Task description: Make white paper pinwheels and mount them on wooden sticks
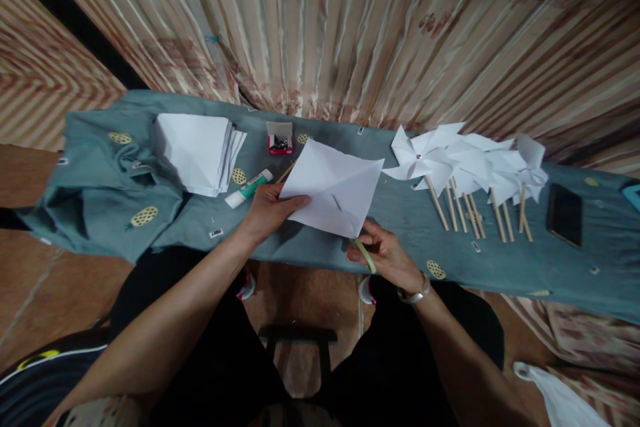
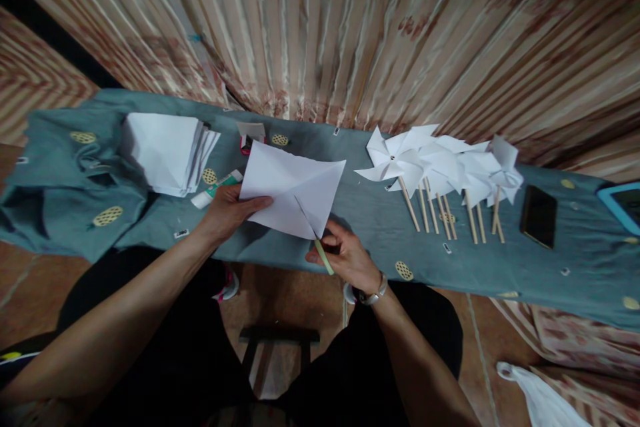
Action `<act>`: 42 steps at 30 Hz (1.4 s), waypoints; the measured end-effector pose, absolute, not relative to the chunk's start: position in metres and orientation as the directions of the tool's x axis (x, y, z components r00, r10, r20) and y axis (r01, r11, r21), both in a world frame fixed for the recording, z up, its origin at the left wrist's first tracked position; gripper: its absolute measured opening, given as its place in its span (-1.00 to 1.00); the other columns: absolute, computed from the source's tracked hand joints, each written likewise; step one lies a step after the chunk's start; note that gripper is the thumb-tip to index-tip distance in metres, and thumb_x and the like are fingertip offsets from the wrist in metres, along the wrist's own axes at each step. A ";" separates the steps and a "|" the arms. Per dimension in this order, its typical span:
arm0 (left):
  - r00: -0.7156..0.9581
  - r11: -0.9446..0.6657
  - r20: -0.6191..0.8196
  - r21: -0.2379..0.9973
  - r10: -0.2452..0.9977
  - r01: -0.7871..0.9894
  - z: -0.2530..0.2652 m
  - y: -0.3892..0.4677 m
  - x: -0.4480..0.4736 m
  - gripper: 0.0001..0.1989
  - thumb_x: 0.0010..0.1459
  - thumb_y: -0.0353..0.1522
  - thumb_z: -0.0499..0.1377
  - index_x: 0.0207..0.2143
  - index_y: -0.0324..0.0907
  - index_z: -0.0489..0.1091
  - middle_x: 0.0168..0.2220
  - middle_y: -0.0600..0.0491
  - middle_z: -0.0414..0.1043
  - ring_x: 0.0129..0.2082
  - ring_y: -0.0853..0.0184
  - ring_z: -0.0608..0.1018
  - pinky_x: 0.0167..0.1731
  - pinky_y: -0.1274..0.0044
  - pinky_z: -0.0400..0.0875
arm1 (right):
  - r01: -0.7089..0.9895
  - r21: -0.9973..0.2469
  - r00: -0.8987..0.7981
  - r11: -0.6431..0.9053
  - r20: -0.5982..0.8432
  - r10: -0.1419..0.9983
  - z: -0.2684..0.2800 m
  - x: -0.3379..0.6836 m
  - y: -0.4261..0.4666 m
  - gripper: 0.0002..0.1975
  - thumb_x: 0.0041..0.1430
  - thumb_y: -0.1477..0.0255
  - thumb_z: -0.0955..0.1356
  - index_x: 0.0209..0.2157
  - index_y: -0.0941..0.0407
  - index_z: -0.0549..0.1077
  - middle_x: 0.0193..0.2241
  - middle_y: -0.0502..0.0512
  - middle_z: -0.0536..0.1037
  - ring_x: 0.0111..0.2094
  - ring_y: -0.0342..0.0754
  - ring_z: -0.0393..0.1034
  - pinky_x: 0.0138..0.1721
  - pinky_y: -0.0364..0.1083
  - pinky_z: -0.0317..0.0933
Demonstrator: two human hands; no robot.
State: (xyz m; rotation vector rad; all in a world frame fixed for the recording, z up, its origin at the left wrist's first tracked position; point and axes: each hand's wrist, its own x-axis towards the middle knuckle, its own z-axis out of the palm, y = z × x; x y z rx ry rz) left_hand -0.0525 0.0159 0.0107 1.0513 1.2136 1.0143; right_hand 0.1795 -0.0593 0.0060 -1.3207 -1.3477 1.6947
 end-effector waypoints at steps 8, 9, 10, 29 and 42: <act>0.079 0.232 -0.228 0.972 0.970 -0.043 0.011 0.016 -0.052 -0.75 -0.27 -0.31 0.41 -0.47 -0.26 0.57 -0.54 0.10 0.51 -0.54 0.40 0.46 -0.50 0.56 0.40 | 0.114 -0.935 -0.303 -0.336 -0.355 0.884 0.005 0.180 -0.060 -0.35 -0.12 0.28 0.55 0.02 0.14 0.39 -0.57 -0.12 0.42 -0.61 -0.27 0.16 -0.58 -0.25 0.07; 0.079 0.236 -0.231 0.971 0.970 -0.049 0.012 0.016 -0.052 -0.76 -0.27 -0.32 0.41 -0.48 -0.25 0.57 -0.54 0.11 0.51 -0.54 0.41 0.46 -0.50 0.57 0.40 | 0.108 -0.933 -0.300 -0.343 -0.359 0.884 0.004 0.180 -0.060 -0.35 -0.12 0.28 0.55 0.02 0.15 0.39 -0.58 -0.12 0.42 -0.61 -0.27 0.16 -0.58 -0.25 0.07; 0.079 0.238 -0.233 0.970 0.969 -0.056 0.011 0.016 -0.052 -0.76 -0.28 -0.32 0.41 -0.48 -0.25 0.57 -0.54 0.11 0.51 -0.55 0.41 0.46 -0.50 0.57 0.40 | 0.102 -0.931 -0.297 -0.350 -0.365 0.883 0.004 0.179 -0.060 -0.35 -0.12 0.28 0.55 0.02 0.15 0.39 -0.58 -0.13 0.42 -0.61 -0.27 0.16 -0.58 -0.25 0.06; 0.089 0.241 -0.234 0.967 0.968 -0.086 0.011 0.015 -0.051 -0.76 -0.29 -0.33 0.42 -0.48 -0.25 0.58 -0.53 0.09 0.52 -0.56 0.41 0.45 -0.52 0.57 0.39 | 0.107 -0.921 -0.288 -0.374 -0.388 0.875 0.001 0.181 -0.061 -0.37 -0.12 0.26 0.55 0.00 0.14 0.43 -0.61 -0.14 0.40 -0.61 -0.26 0.12 -0.59 -0.24 -0.05; 0.118 0.196 -0.190 0.979 0.975 -0.046 0.007 0.016 -0.053 -0.71 -0.11 -0.17 0.33 -0.54 -0.24 0.53 -0.60 0.09 0.44 -0.62 0.43 0.37 -0.62 0.59 0.21 | 0.137 -0.926 -0.297 -0.351 -0.377 0.877 0.002 0.180 -0.060 -0.35 -0.13 0.18 0.54 0.00 0.14 0.41 -0.58 -0.10 0.45 -0.59 -0.23 0.23 -0.55 -0.22 0.11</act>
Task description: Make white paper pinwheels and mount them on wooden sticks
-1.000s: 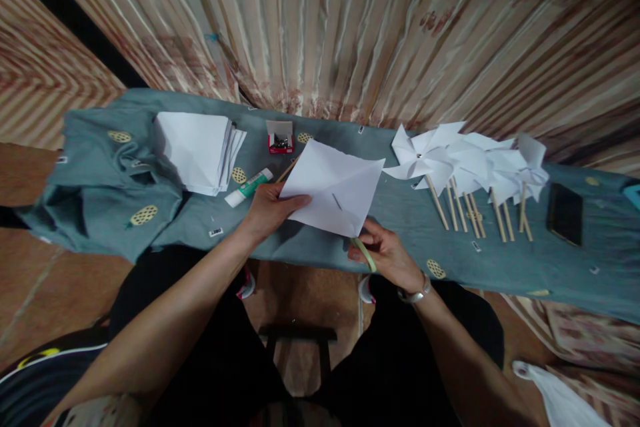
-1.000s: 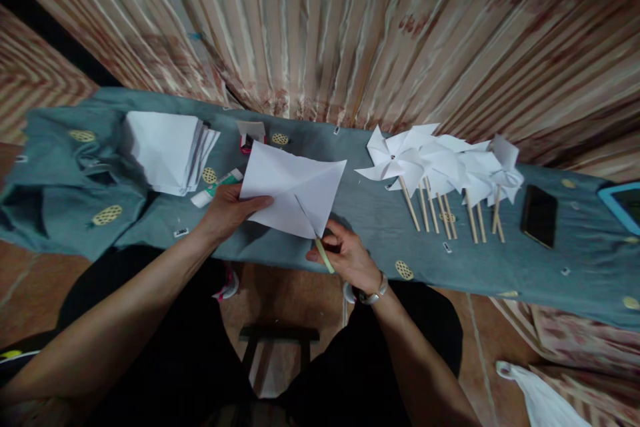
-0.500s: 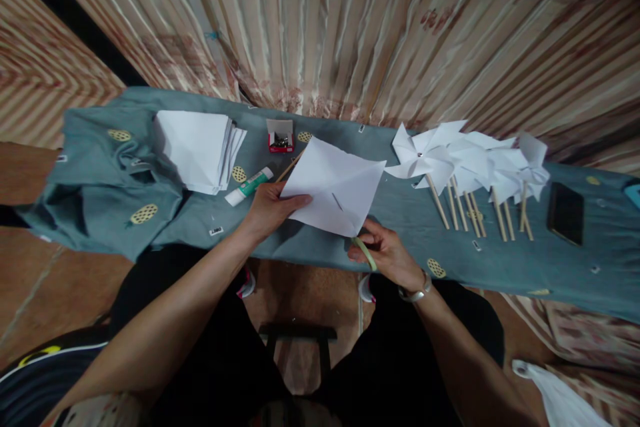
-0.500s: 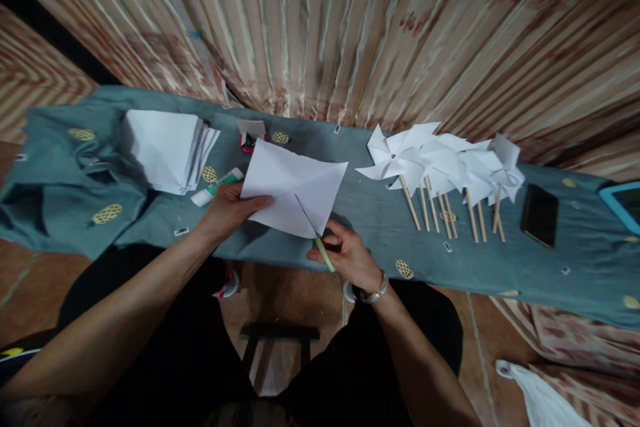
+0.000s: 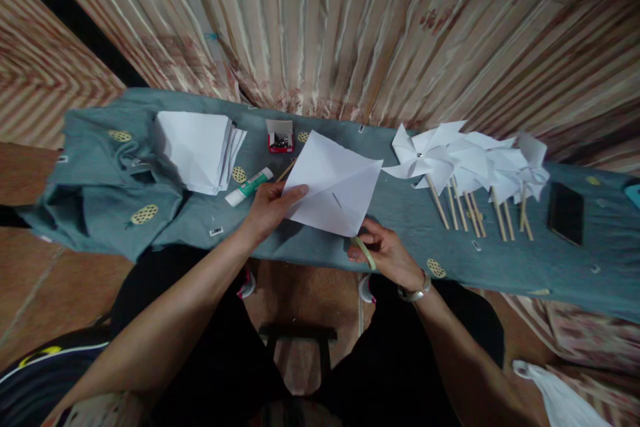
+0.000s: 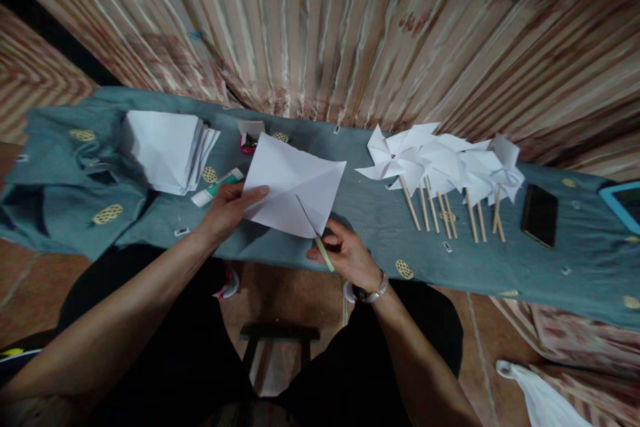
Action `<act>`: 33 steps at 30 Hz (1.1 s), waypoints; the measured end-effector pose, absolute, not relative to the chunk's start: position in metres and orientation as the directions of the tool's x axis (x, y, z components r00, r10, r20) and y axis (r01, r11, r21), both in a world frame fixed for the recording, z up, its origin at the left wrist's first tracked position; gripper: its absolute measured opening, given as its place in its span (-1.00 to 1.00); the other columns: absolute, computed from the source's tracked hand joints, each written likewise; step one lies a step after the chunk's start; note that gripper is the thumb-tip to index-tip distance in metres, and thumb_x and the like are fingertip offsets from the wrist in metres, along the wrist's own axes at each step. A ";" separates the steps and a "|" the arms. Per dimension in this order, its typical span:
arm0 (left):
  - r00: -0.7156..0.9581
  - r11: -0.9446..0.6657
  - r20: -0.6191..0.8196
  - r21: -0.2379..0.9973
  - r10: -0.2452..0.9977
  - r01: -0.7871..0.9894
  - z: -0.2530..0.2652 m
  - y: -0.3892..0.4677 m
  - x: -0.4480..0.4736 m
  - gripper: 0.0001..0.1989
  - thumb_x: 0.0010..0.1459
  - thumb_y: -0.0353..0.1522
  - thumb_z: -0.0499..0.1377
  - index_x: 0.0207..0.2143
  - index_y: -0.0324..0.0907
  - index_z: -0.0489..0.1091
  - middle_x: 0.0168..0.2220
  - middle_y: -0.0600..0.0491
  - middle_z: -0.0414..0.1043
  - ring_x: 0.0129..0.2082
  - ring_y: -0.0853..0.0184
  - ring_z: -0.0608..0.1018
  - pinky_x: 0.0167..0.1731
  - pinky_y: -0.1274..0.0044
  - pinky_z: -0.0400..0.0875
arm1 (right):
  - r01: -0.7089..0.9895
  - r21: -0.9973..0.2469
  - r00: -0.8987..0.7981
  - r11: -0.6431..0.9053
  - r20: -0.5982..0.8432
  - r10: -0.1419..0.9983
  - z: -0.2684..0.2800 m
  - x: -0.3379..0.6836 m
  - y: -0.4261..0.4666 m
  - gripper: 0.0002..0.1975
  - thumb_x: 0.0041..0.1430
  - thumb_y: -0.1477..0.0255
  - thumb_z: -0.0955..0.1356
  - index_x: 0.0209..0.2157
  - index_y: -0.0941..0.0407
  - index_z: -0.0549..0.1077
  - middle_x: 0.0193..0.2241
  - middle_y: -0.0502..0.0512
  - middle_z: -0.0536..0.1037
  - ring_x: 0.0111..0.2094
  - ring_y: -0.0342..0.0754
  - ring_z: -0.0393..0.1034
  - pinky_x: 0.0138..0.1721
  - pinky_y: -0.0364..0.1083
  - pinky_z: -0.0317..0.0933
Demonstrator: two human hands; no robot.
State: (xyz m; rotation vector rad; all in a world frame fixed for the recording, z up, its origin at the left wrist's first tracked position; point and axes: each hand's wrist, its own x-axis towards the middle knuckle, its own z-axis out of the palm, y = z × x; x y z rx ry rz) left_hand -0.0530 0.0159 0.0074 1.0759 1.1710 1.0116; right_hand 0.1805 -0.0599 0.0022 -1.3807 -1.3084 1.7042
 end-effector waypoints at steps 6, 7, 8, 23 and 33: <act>-0.004 0.147 -0.148 0.983 0.989 -0.109 0.008 0.021 -0.054 -0.73 -0.05 -0.17 0.30 -0.44 -0.22 0.54 -0.47 0.06 0.52 -0.46 0.35 0.47 -0.44 0.54 0.34 | 0.206 -0.946 -0.360 -0.248 -0.309 0.880 0.003 0.187 -0.061 -0.36 0.03 0.14 0.47 0.08 0.15 0.32 -0.47 0.00 0.50 -0.50 -0.18 0.30 -0.48 -0.18 0.16; -0.029 0.137 -0.142 0.981 0.989 -0.136 0.009 0.023 -0.055 -0.73 -0.04 -0.17 0.29 -0.44 -0.22 0.53 -0.45 0.05 0.52 -0.43 0.33 0.48 -0.40 0.52 0.36 | 0.202 -0.947 -0.362 -0.250 -0.309 0.880 0.003 0.187 -0.061 -0.34 0.04 0.14 0.46 0.10 0.15 0.29 -0.47 0.00 0.50 -0.50 -0.17 0.30 -0.47 -0.17 0.17; -0.044 0.132 -0.140 0.979 0.989 -0.153 0.009 0.025 -0.056 -0.72 -0.03 -0.16 0.27 -0.45 -0.22 0.52 -0.46 0.04 0.52 -0.42 0.32 0.49 -0.39 0.51 0.36 | 0.196 -0.947 -0.368 -0.255 -0.312 0.876 0.003 0.188 -0.062 -0.32 0.04 0.14 0.46 0.12 0.15 0.26 -0.46 0.01 0.50 -0.49 -0.16 0.30 -0.46 -0.16 0.18; 0.013 0.073 -0.072 0.969 0.997 -0.235 0.014 0.027 -0.045 -0.81 -0.20 -0.33 0.37 -0.48 -0.20 0.49 -0.59 0.18 0.40 -0.65 0.50 0.32 -0.72 0.65 0.18 | 0.289 -0.939 -0.489 -0.184 -0.311 0.815 0.009 0.174 -0.067 -0.46 0.07 0.08 0.42 -0.06 0.21 0.43 -0.47 0.00 0.45 -0.50 -0.17 0.26 -0.43 -0.14 0.15; -0.063 0.075 -0.097 0.956 0.993 -0.284 0.015 0.027 -0.032 -0.76 -0.25 -0.37 0.40 -0.44 -0.20 0.50 -0.45 0.10 0.55 -0.50 0.40 0.49 -0.50 0.56 0.43 | 0.209 -0.970 -0.518 -0.124 -0.218 0.827 0.013 0.159 -0.071 -0.42 0.12 0.01 0.36 -0.02 0.17 0.42 -0.31 0.11 0.57 -0.37 -0.10 0.40 -0.33 -0.11 0.25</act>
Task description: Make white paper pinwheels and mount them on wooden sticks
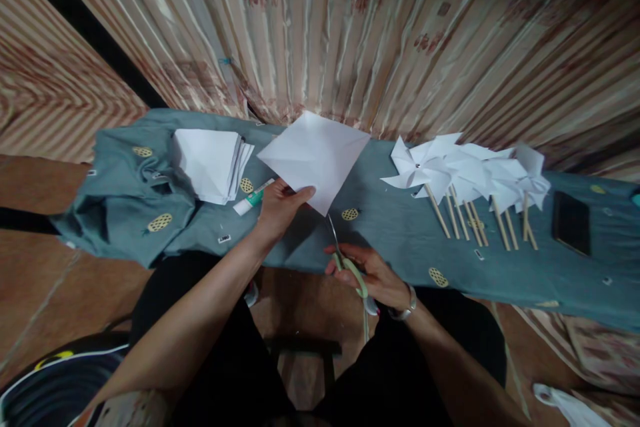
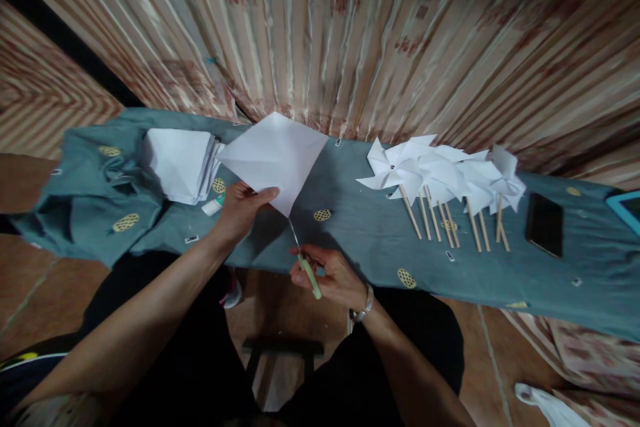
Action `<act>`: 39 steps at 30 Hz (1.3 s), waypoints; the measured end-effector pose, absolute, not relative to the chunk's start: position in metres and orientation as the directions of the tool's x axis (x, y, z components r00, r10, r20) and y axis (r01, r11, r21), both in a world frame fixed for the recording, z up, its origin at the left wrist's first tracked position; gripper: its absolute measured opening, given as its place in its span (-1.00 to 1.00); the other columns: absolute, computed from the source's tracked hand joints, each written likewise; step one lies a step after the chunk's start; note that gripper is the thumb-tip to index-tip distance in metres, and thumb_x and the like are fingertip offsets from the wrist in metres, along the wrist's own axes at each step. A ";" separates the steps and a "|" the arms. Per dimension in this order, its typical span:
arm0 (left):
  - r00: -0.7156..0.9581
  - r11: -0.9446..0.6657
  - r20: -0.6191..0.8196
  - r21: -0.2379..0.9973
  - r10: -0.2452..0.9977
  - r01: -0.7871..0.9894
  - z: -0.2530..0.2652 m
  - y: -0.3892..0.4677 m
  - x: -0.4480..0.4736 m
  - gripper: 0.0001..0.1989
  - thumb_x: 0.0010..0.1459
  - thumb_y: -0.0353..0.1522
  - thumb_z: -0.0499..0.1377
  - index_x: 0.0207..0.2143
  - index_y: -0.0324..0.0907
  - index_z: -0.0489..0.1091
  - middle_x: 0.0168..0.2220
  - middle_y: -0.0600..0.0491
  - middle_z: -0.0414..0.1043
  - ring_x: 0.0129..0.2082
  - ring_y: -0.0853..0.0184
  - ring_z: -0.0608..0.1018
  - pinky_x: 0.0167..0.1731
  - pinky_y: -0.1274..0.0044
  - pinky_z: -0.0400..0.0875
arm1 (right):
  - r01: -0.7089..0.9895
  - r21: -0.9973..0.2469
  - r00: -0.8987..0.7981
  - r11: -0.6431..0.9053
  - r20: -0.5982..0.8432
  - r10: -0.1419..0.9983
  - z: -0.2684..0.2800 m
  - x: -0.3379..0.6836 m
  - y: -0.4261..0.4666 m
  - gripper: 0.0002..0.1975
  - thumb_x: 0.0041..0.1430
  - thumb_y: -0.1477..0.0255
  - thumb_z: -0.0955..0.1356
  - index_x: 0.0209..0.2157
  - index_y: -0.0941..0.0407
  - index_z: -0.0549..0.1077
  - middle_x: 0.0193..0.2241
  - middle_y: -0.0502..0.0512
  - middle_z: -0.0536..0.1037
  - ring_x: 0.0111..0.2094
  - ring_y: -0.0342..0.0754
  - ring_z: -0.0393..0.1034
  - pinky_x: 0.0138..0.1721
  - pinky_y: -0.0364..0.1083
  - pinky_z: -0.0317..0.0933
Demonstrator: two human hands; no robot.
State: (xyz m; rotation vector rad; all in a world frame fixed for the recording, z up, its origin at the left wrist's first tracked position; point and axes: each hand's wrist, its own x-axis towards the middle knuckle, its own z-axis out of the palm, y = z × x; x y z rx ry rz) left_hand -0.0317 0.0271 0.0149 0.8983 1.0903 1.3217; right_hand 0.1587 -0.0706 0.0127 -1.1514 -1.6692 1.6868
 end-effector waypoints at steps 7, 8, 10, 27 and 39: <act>-0.048 0.026 -0.040 0.961 0.998 -0.275 0.014 0.024 -0.024 -0.78 -0.21 -0.37 0.40 -0.44 -0.20 0.50 -0.42 0.08 0.56 -0.43 0.36 0.53 -0.32 0.48 0.44 | 0.237 -0.962 -0.408 -0.136 -0.225 0.885 0.007 0.151 -0.070 -0.45 0.12 0.00 0.35 -0.05 0.16 0.43 -0.33 0.11 0.57 -0.35 -0.07 0.43 -0.27 -0.08 0.29; -0.044 0.026 -0.040 0.960 0.998 -0.280 0.013 0.024 -0.023 -0.78 -0.21 -0.37 0.40 -0.44 -0.20 0.50 -0.42 0.07 0.56 -0.42 0.35 0.53 -0.31 0.47 0.44 | 0.232 -0.963 -0.389 -0.141 -0.224 0.894 0.006 0.151 -0.069 -0.44 0.12 -0.01 0.35 -0.06 0.16 0.43 -0.33 0.11 0.57 -0.35 -0.06 0.43 -0.27 -0.07 0.30; -0.035 0.023 -0.034 0.956 0.999 -0.292 0.011 0.023 -0.021 -0.78 -0.20 -0.36 0.39 -0.43 -0.20 0.50 -0.40 0.07 0.56 -0.40 0.34 0.54 -0.29 0.46 0.44 | 0.216 -0.965 -0.361 -0.147 -0.219 0.906 0.003 0.150 -0.068 -0.43 0.13 -0.02 0.34 -0.07 0.16 0.44 -0.36 0.10 0.55 -0.37 -0.07 0.41 -0.29 -0.07 0.30; -0.014 0.149 -0.164 0.925 0.986 -0.350 0.016 0.015 -0.014 -0.78 -0.16 -0.34 0.36 -0.41 -0.19 0.44 -0.40 0.09 0.51 -0.42 0.38 0.51 -0.40 0.51 0.44 | 0.135 -0.974 -0.339 -0.181 -0.217 0.915 0.000 0.144 -0.066 -0.45 0.15 -0.01 0.33 -0.04 0.16 0.43 -0.36 0.13 0.57 -0.38 -0.06 0.44 -0.36 -0.08 0.29; 0.002 0.157 -0.170 0.909 0.985 -0.385 0.014 0.014 -0.013 -0.81 -0.13 -0.37 0.34 -0.41 -0.18 0.44 -0.40 0.09 0.51 -0.42 0.38 0.50 -0.40 0.52 0.44 | 0.112 -0.976 -0.339 -0.186 -0.214 0.916 -0.001 0.145 -0.066 -0.45 0.17 0.01 0.33 -0.02 0.16 0.43 -0.33 0.15 0.58 -0.36 -0.05 0.47 -0.34 -0.08 0.32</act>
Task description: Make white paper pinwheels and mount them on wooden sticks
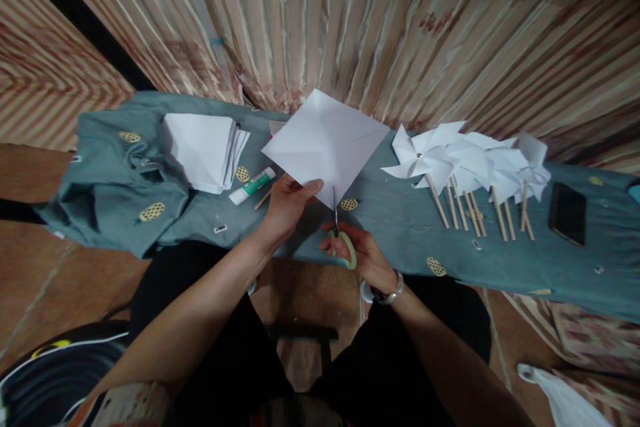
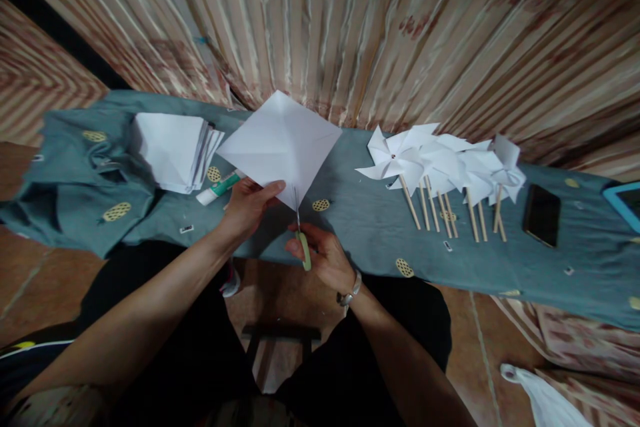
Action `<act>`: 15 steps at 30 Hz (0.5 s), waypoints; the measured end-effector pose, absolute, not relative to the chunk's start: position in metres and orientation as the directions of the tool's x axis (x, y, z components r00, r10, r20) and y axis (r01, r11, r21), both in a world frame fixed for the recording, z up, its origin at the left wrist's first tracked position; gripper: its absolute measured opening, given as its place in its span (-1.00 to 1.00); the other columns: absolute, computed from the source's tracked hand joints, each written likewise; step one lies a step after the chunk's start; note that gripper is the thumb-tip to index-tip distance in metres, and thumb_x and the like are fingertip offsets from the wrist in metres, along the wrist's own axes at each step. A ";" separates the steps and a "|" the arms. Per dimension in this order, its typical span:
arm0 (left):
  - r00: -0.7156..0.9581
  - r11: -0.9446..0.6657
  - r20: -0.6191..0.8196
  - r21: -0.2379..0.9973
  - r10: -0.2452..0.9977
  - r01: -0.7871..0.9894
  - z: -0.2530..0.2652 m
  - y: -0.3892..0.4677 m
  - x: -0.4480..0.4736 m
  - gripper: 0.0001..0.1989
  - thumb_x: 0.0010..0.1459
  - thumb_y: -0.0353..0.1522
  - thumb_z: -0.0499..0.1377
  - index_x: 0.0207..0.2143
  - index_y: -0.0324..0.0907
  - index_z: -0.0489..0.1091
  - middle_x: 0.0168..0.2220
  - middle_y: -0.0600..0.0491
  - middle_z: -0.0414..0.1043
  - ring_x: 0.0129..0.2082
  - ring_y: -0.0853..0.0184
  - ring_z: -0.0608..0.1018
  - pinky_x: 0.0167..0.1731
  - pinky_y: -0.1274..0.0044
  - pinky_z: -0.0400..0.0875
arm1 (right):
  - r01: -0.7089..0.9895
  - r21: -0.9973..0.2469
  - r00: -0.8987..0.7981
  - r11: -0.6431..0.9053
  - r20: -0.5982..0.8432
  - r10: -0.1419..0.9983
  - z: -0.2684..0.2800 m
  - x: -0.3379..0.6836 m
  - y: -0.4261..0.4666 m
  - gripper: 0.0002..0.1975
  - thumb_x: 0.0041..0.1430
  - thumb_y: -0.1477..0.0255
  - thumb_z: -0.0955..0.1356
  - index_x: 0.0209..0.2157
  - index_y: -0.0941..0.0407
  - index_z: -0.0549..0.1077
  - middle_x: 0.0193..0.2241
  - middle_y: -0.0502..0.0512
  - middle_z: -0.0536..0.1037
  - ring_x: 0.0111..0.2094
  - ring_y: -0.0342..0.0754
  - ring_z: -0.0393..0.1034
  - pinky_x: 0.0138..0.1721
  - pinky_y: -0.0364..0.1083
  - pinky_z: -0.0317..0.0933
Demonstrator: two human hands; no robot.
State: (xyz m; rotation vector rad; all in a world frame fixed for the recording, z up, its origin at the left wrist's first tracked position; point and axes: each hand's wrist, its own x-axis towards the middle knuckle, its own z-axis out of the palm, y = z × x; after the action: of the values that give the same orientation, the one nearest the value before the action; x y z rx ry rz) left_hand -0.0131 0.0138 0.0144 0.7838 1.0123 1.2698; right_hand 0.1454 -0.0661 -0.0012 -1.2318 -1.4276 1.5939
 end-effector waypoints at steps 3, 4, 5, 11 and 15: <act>0.007 0.149 -0.160 0.905 0.987 -0.398 0.014 0.014 -0.013 -0.80 -0.14 -0.37 0.35 -0.40 -0.18 0.44 -0.39 0.09 0.50 -0.42 0.39 0.50 -0.40 0.53 0.45 | 0.101 -0.977 -0.337 -0.190 -0.214 0.917 -0.002 0.145 -0.066 -0.46 0.16 0.01 0.33 -0.03 0.15 0.43 -0.33 0.13 0.57 -0.37 -0.06 0.46 -0.33 -0.08 0.33; 0.004 0.150 -0.161 0.908 0.987 -0.391 0.013 0.014 -0.013 -0.80 -0.15 -0.37 0.35 -0.40 -0.18 0.44 -0.39 0.09 0.50 -0.42 0.39 0.50 -0.41 0.54 0.45 | 0.102 -0.977 -0.338 -0.187 -0.211 0.917 -0.002 0.145 -0.066 -0.47 0.16 0.01 0.33 -0.03 0.15 0.43 -0.34 0.13 0.57 -0.38 -0.07 0.45 -0.34 -0.09 0.32; 0.000 0.153 -0.165 0.911 0.986 -0.382 0.013 0.013 -0.013 -0.80 -0.15 -0.37 0.35 -0.40 -0.18 0.44 -0.39 0.09 0.51 -0.42 0.39 0.51 -0.41 0.55 0.45 | 0.105 -0.977 -0.336 -0.183 -0.208 0.919 -0.002 0.145 -0.066 -0.47 0.17 0.01 0.33 -0.03 0.14 0.43 -0.34 0.12 0.56 -0.39 -0.07 0.44 -0.35 -0.09 0.31; 0.000 0.158 -0.172 0.907 0.985 -0.390 0.013 0.014 -0.013 -0.79 -0.14 -0.38 0.35 -0.39 -0.20 0.45 -0.35 0.05 0.52 -0.39 0.36 0.53 -0.35 0.50 0.47 | 0.156 -0.977 -0.324 -0.144 -0.189 0.927 -0.002 0.146 -0.066 -0.46 0.17 0.01 0.33 -0.04 0.16 0.45 -0.40 0.09 0.52 -0.41 -0.08 0.38 -0.35 -0.08 0.29; -0.007 0.159 -0.174 0.914 0.985 -0.374 0.012 0.014 -0.014 -0.79 -0.14 -0.37 0.36 -0.40 -0.19 0.45 -0.39 0.06 0.51 -0.41 0.36 0.52 -0.37 0.49 0.48 | 0.172 -0.977 -0.315 -0.123 -0.173 0.933 -0.004 0.145 -0.066 -0.48 0.17 0.01 0.32 -0.05 0.14 0.46 -0.43 0.06 0.49 -0.43 -0.08 0.37 -0.33 -0.07 0.30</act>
State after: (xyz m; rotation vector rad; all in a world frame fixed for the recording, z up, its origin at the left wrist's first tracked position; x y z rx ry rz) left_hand -0.0142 0.0142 0.0116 0.7867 1.0295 1.2696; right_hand 0.1454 -0.0664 -0.0042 -1.2595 -1.4973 1.4998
